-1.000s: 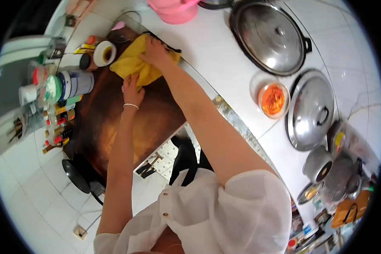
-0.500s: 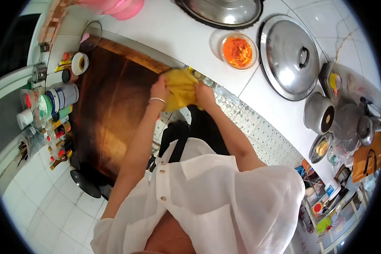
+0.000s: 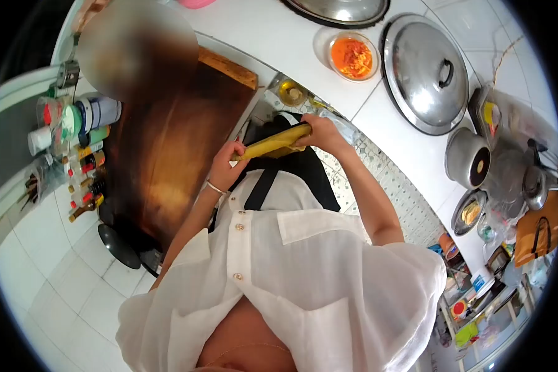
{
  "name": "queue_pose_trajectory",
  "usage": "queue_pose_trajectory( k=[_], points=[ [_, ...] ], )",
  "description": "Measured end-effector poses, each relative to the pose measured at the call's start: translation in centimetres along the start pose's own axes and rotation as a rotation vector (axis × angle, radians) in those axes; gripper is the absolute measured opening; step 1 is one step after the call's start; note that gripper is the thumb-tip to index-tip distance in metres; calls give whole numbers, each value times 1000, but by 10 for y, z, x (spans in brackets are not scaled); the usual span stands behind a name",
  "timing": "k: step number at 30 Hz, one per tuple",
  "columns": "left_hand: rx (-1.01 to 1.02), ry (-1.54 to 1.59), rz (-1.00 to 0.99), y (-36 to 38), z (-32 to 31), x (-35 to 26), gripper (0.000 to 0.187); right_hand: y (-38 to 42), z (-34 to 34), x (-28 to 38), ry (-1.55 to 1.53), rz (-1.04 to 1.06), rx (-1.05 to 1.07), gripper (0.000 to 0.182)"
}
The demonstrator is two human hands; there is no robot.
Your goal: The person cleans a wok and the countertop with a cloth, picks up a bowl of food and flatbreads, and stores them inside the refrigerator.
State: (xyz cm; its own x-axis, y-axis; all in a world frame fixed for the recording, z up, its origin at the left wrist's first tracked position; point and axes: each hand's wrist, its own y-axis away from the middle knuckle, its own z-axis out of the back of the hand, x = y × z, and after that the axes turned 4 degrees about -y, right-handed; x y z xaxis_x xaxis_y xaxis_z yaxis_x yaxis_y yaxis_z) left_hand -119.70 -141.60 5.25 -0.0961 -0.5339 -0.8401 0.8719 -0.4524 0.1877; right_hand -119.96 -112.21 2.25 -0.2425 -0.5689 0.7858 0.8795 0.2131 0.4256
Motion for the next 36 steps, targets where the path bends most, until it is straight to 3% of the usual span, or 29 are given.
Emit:
queue_pose_trajectory(
  k=[3, 5, 7, 10, 12, 14, 15, 17, 18, 20, 21, 23, 24, 26, 27, 29, 31, 33, 35, 36],
  points=[
    [-5, 41, 74, 14, 17, 5, 17, 4, 14, 47, 42, -40, -11, 44],
    [-142, 148, 23, 27, 26, 5, 17, -12, 13, 72, 100, 108, -6, 38],
    [-290, 94, 16, 38, 41, 14, 17, -34, 6, 107, 157, 37, -123, 37],
    [-526, -61, -6, 40, 65, 60, 20, -95, -29, 145, 329, 335, -275, 31],
    [-603, -81, 202, 34, 82, 113, 27, -147, -61, 162, 242, 456, -280, 34],
    [-836, -433, 209, 23, 102, 139, 44, -177, -88, 146, 455, 373, -236, 35],
    [-836, -423, 202, 21, 109, 148, 44, -185, -99, 137, 645, 295, -197, 37],
    [-947, -439, 210, 15, 116, 164, 55, -184, -114, 121, 654, 230, -160, 41],
    [-948, -424, 210, 13, 109, 169, 55, -180, -118, 111, 658, 171, -108, 45],
    [-344, -457, 299, 17, 86, 173, 68, -167, -118, 94, 705, 232, -152, 49],
    [-338, -444, 295, 22, 70, 169, 68, -161, -116, 86, 737, 306, -203, 53],
    [-155, -735, 288, 34, 44, 151, 82, -149, -111, 75, 802, 223, -189, 55],
    [-162, -731, 281, 34, 43, 157, 82, -149, -106, 73, 856, 156, -182, 58],
    [-360, -746, 523, 41, 45, 165, 95, -151, -106, 70, 854, 146, -193, 59],
    [-369, -753, 536, 43, 49, 172, 95, -154, -110, 70, 843, 145, -204, 61],
    [-202, -798, 531, 36, 75, 167, 99, -162, -121, 82, 764, 84, -286, 71],
    [-249, -809, 539, 22, 100, 188, 100, -169, -131, 103, 759, 137, -272, 71],
    [-645, -630, 553, -4, 121, 229, 97, -188, -137, 120, 784, 135, -194, 71],
    [-872, -474, 638, -28, 163, 250, 86, -206, -136, 136, 836, 54, -115, 69],
    [-846, -516, 621, -35, 186, 267, 74, -213, -134, 142, 822, 43, -113, 67]
  ],
)
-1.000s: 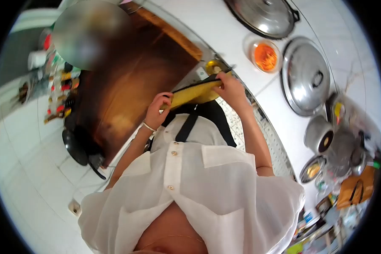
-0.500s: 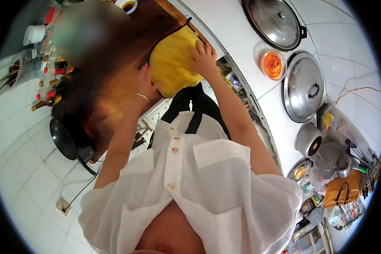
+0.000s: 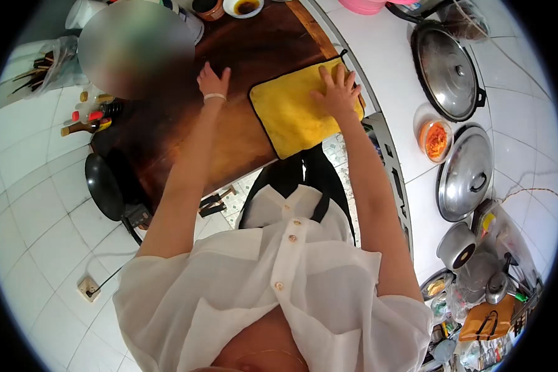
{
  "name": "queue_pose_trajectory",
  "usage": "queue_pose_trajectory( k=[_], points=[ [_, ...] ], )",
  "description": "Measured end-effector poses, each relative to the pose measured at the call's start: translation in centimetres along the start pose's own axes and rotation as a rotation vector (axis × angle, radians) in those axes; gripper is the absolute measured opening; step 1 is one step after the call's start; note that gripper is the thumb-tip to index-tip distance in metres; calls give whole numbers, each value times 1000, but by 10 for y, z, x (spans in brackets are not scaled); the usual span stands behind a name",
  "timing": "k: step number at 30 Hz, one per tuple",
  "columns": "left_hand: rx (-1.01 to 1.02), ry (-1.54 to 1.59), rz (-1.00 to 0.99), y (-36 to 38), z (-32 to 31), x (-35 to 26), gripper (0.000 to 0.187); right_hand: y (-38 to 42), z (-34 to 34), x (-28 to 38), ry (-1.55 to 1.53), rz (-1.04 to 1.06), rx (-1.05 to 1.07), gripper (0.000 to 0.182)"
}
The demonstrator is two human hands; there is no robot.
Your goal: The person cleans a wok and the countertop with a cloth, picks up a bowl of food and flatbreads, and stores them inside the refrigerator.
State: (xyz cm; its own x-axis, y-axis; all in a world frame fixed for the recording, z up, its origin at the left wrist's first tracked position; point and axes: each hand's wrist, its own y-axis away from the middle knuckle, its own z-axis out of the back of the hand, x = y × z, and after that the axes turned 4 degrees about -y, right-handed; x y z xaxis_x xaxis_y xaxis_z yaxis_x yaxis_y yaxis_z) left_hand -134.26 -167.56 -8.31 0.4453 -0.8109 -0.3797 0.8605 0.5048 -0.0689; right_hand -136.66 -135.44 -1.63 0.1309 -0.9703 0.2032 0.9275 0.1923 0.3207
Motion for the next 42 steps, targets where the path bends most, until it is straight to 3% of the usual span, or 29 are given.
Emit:
queue_pose_trajectory(
  k=[1, 2, 4, 8, 11, 12, 13, 14, 16, 17, 18, 19, 20, 21, 22, 23, 25, 26, 28, 29, 33, 35, 37, 39, 41, 42],
  points=[
    [8, -33, -39, -23, 1, 12, 62, -4, 1, 3, -14, -13, 7, 64],
    [9, -36, -43, -38, 4, 17, 62, -5, -1, 6, -19, -16, 7, 64],
    [-10, -109, 0, -58, 3, 25, 38, 2, -7, 9, -73, 84, -159, 57],
    [-88, -51, -17, -74, -2, 37, 17, 59, -23, 6, -287, 121, -206, 47],
    [-30, -209, -125, -85, -5, 45, 16, 116, -43, -29, -438, 95, -207, 46],
    [53, -321, -102, -92, -7, 46, 14, 135, -51, -43, -449, 49, -187, 46],
    [108, -414, -264, -100, -9, 56, 17, 154, -57, -59, -455, -13, -171, 46],
    [197, -494, -268, -111, -15, 61, 21, 171, -63, -75, -433, -83, -159, 45],
    [415, -498, -273, -108, 14, 34, 30, 204, -74, -113, -507, -162, -234, 43],
    [397, -448, -435, -114, 3, 48, 33, 216, -73, -129, -536, -213, -255, 42],
    [396, -258, -379, -111, -7, 49, 31, 224, -69, -148, -618, -327, -267, 41],
    [295, -135, -380, -91, -5, 23, 24, 231, -65, -168, -705, -429, -288, 40],
    [290, -19, -469, -62, 4, -14, 20, 234, -81, -194, -1064, -657, -413, 41],
    [282, 92, -550, -27, 11, -53, 16, 237, -54, -202, -1354, -833, -469, 45],
    [386, 212, -567, 7, 4, -81, 12, 238, -40, -216, -1609, -889, -602, 48],
    [455, 242, -631, 41, -8, -105, 11, 235, -32, -231, -1867, -917, -733, 52],
    [723, 444, -777, 137, -1, -164, 4, 224, -26, -261, -1895, -792, -783, 61],
    [838, 270, -857, 174, -2, -184, 13, 214, -22, -269, -1959, -765, -774, 64],
    [597, 229, -1291, 236, -39, -194, 34, 195, -16, -286, -2086, -707, -727, 73],
    [804, 15, -1229, 261, -32, -211, 55, 190, -4, -287, -2097, -724, -661, 77],
    [966, 284, -1176, 312, -41, -246, 63, 180, 13, -293, -2257, -539, -636, 89],
    [1042, 432, -1143, 315, -57, -248, 61, 159, -2, -303, -2342, -433, -755, 80],
    [1234, 338, -744, 315, -56, -263, 58, 166, 16, -301, -2095, -308, -770, 57],
    [1268, 531, -629, 300, -99, -254, 51, 154, 11, -296, -1934, -651, -938, 49],
    [1350, 510, -300, 289, -90, -283, 53, 154, 10, -303, -1746, -808, -773, 52],
    [1337, 601, -162, 292, -76, -304, 57, 168, 13, -307, -1745, -817, -793, 52]
  ],
)
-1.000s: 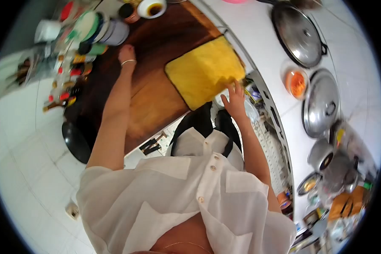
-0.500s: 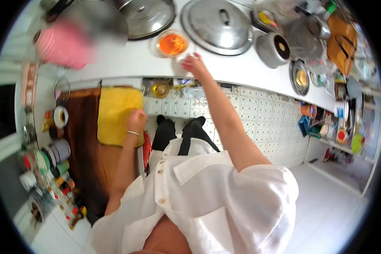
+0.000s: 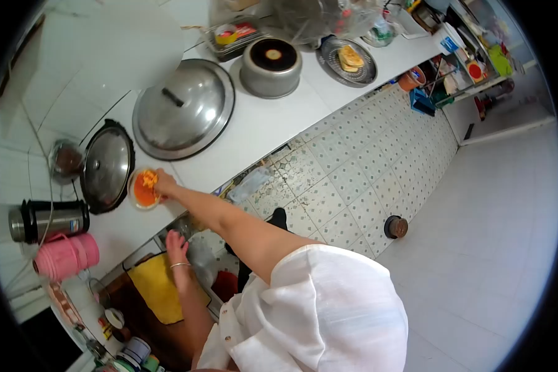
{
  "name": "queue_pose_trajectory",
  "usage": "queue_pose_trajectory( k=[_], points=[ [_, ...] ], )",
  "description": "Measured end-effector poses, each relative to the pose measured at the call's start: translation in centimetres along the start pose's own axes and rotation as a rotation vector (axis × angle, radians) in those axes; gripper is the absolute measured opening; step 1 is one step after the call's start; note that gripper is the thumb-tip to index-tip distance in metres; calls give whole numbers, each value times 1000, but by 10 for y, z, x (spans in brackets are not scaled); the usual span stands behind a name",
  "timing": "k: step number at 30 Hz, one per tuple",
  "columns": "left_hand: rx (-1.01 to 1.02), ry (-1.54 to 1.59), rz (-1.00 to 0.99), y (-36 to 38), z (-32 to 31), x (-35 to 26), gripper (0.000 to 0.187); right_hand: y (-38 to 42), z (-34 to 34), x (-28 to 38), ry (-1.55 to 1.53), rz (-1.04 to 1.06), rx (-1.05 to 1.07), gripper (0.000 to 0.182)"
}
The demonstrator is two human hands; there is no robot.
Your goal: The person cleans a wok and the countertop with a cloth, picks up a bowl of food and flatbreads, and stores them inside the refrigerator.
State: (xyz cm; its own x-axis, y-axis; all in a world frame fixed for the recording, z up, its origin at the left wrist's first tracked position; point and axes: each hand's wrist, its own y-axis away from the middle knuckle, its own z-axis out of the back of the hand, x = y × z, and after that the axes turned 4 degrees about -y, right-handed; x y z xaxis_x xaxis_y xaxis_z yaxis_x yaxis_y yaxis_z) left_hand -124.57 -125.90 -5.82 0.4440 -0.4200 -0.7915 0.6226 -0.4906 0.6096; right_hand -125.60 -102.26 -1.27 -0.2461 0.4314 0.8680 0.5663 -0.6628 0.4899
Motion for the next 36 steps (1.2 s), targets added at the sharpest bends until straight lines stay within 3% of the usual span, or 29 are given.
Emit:
queue_pose_trajectory(
  k=[1, 2, 7, 9, 11, 14, 16, 20, 22, 24, 26, 29, 32, 36],
  points=[
    [-53, 135, 43, 3, -7, -19, 61, 11, 12, 9, -20, -72, 58, 53],
    [-10, 203, 21, 1, -9, -29, 82, 23, 25, 16, -42, -145, 118, 54],
    [89, 390, 37, 23, -66, -65, 89, 60, 114, 0, 142, -51, 180, 45],
    [294, 312, -7, 37, -103, -63, 82, 110, 171, 27, 101, -135, 239, 48],
    [376, 302, 2, 48, -142, -47, 73, 134, 223, 24, 207, -16, 210, 50],
    [593, 290, 5, 60, -205, -31, 63, 192, 301, 39, 167, -41, 148, 53],
    [770, 352, 66, 71, -246, -26, 55, 222, 346, 41, 48, -103, 102, 59],
    [921, 311, 100, 87, -328, -44, 52, 269, 445, 37, -229, -112, 236, 63],
    [963, 332, 112, 91, -370, -57, 51, 290, 492, 44, -283, -51, 91, 52],
    [1019, 332, 163, 99, -398, -73, 51, 266, 556, 2, -160, 88, -249, 31],
    [995, 289, 152, 82, -424, -76, 52, 252, 616, -5, -72, 107, -473, 22],
    [1007, 235, 130, 67, -465, -96, 55, 220, 679, 20, -7, 180, -686, 30],
    [1026, 205, 32, 51, -513, -121, 56, 156, 737, 49, 245, 475, -879, 34],
    [1036, 206, 13, 42, -560, -143, 61, 59, 816, 66, 423, 384, -967, 47]
  ],
)
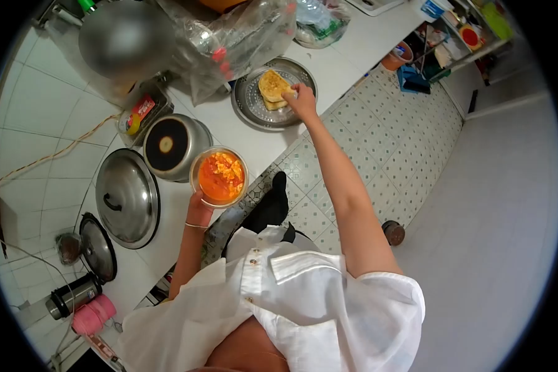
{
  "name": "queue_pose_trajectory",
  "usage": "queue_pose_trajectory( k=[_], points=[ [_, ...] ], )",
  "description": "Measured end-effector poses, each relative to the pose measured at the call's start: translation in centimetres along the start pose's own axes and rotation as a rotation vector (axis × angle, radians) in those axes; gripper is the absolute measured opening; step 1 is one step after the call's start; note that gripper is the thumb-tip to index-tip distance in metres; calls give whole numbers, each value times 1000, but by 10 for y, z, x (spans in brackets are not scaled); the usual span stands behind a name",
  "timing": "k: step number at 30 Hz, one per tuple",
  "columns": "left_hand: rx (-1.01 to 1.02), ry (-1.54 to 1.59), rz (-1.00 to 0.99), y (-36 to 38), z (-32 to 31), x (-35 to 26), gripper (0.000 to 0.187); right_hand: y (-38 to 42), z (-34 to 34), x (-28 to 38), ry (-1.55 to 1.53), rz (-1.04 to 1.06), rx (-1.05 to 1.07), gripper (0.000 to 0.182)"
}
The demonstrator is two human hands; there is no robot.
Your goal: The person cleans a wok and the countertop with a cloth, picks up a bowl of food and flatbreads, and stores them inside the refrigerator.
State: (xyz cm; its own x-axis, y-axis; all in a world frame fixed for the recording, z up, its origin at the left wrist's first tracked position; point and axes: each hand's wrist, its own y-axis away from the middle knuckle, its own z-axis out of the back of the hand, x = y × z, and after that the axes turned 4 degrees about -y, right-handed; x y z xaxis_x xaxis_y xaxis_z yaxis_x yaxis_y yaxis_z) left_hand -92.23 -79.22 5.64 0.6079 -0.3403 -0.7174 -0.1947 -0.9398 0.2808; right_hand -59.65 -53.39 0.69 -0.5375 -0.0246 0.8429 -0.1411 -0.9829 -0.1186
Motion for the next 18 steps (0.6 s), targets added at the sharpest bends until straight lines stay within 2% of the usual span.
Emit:
queue_pose_trajectory(
  k=[3, 4, 5, 6, 7, 9, 11, 15, 16, 18],
  points=[
    [-124, -35, -8, -29, -3, -1, 67, -63, -25, -19, 80, -165, 66, 60],
    [-127, 3, -17, -31, -5, 1, 62, -65, -19, 2, -35, -316, 177, 68],
    [-129, 41, -25, -31, -6, 2, 58, -90, -42, -36, -12, -358, 249, 71],
    [-179, 47, -51, -31, -9, 5, 58, -109, -54, -70, -41, -409, 358, 67],
    [-171, 54, -30, -33, -10, 6, 59, -96, -30, -18, -97, -484, 550, 57],
    [-184, 68, -28, -39, -15, 7, 59, -116, -44, -48, -59, -534, 671, 49],
    [-180, 108, -32, -43, -21, 10, 61, -117, -42, -35, -263, -722, 799, 44],
    [-240, 81, -52, -47, -32, 18, 71, -130, -46, -43, -181, -791, 898, 47],
    [-282, 97, -86, -47, -38, 20, 67, -133, -58, -58, -250, -796, 941, 44],
    [-314, 106, -100, -43, -38, 29, 65, -118, -45, -24, -370, -849, 989, 42]
  ],
)
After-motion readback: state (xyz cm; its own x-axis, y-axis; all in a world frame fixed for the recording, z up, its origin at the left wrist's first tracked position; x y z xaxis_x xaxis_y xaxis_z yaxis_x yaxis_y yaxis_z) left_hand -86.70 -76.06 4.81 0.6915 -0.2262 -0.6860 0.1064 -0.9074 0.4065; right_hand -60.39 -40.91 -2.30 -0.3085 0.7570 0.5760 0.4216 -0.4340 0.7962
